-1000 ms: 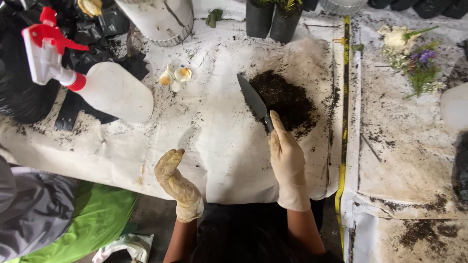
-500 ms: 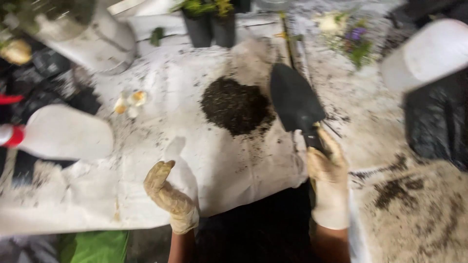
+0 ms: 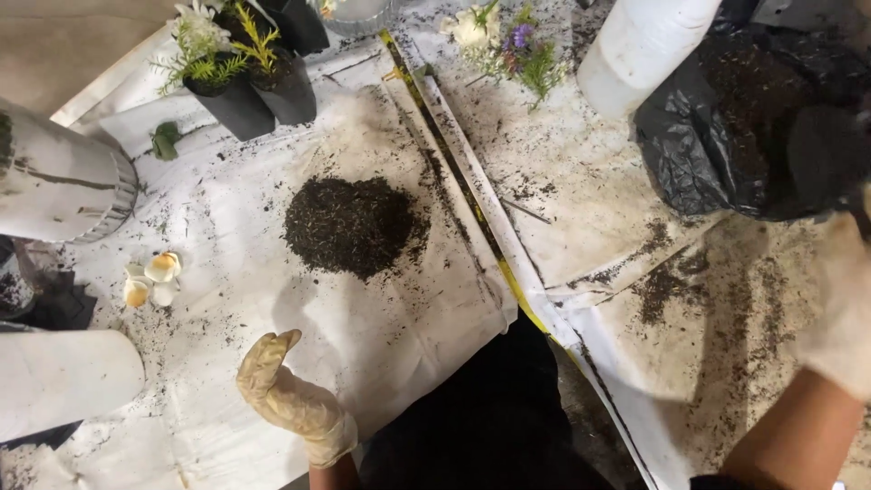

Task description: The person uses a small trowel to gather and level a pile of soil on a white surface. They then pick up a black plastic nursery bag, fill it with the soil using their hands, and press the soil down to compact it inside the bag.

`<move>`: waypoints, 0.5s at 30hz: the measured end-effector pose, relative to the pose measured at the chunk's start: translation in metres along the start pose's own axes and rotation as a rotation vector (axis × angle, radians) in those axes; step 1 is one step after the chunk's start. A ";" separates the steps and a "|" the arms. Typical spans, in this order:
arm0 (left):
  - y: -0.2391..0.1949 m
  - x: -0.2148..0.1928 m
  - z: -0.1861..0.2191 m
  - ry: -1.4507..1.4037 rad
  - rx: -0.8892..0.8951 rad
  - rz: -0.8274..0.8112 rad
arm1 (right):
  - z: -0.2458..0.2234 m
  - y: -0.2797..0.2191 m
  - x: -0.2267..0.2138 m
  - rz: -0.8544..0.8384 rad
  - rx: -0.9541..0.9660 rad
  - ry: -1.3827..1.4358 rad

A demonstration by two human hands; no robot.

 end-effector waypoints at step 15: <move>-0.007 -0.058 -0.030 0.067 -0.046 0.034 | 0.125 0.264 0.054 0.209 0.007 0.776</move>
Point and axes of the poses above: each hand's wrist, its own y-axis towards the middle knuckle, its own x-axis out of the palm, z = x × y, the point moved 9 cm from there along y, towards the middle knuckle, and after that the axes turned 6 degrees about -x, right-handed, at the moved point
